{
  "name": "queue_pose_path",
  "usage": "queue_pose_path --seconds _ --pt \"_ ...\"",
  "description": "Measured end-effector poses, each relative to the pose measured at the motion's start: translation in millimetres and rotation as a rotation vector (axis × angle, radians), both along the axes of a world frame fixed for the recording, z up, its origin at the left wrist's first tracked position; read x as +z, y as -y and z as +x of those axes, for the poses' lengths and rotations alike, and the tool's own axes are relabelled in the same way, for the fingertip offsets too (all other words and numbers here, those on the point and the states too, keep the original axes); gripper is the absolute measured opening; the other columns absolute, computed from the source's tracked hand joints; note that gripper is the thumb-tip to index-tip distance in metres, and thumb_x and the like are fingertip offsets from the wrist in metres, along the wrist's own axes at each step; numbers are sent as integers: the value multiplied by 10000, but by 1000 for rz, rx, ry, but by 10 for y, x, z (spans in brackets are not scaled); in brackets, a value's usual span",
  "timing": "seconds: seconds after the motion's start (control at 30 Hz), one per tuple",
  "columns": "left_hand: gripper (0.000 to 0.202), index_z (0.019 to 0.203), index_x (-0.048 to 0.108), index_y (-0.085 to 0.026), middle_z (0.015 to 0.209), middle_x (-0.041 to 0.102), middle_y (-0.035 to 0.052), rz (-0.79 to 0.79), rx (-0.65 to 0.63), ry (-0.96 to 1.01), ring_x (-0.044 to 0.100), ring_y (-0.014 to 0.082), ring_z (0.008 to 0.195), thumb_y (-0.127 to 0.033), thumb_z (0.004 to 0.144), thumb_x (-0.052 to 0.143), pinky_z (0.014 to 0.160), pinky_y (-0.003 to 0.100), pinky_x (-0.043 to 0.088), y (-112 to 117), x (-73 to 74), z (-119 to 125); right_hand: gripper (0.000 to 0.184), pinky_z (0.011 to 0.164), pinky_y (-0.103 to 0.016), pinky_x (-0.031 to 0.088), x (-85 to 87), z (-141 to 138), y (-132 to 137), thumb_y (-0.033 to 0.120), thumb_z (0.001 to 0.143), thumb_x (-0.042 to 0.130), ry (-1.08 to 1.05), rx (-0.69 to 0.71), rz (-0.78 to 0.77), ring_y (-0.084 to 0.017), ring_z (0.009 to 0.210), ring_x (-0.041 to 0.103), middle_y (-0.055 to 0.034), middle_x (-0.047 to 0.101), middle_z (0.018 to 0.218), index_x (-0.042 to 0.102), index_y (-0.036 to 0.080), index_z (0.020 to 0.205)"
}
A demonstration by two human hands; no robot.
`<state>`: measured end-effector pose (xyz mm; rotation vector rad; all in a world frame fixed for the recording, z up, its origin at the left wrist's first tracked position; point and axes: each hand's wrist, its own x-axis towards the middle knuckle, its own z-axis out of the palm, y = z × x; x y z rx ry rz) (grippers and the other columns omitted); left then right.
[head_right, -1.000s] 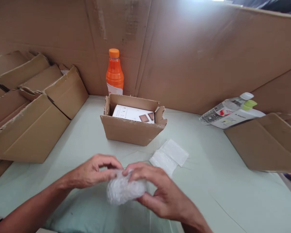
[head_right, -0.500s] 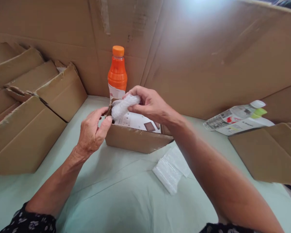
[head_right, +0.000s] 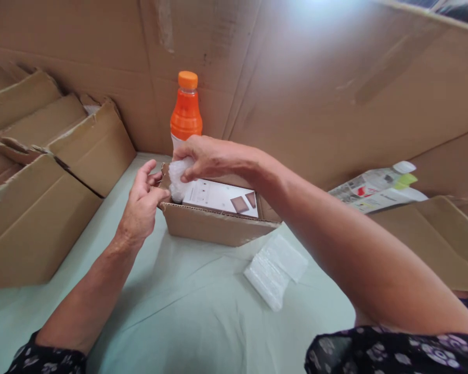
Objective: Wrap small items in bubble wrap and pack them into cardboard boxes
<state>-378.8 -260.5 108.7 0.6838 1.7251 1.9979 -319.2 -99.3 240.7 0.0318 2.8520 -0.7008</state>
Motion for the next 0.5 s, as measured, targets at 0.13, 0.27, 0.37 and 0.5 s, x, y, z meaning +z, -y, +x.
queue_pose_path --seconds 0.13,0.27,0.37,0.5 --pt "714 1481 396 -234 1422 564 112 -8 35 -12 545 278 1340 -151 791 560 1065 432 493 -12 -14 11 149 649 -250 413 60 -123 -96 313 872 726 79 82 -18 -119 700 570 24 629 734 704 169 905" --pt "714 1486 392 -237 1362 616 94 -6 54 22 610 259 1260 -121 791 511 1009 415 534 -14 10 9 85 656 -257 429 0 -205 -114 250 901 686 60 52 -49 -134 738 590 -5 662 805 693 168 924" --pt "741 1490 394 -218 1351 632 106 -15 67 30 610 258 1275 -99 767 503 980 380 550 -14 46 18 85 673 -250 404 -53 -222 -30 145 874 662 -18 19 37 -135 785 575 -12 663 856 681 152 957" --pt "758 1508 369 -226 1371 627 114 -19 71 51 594 278 1306 -112 771 503 891 346 576 -16 68 28 174 675 -255 370 -30 -184 79 87 835 656 46 61 211 -140 790 579 -1 650 827 707 161 985"
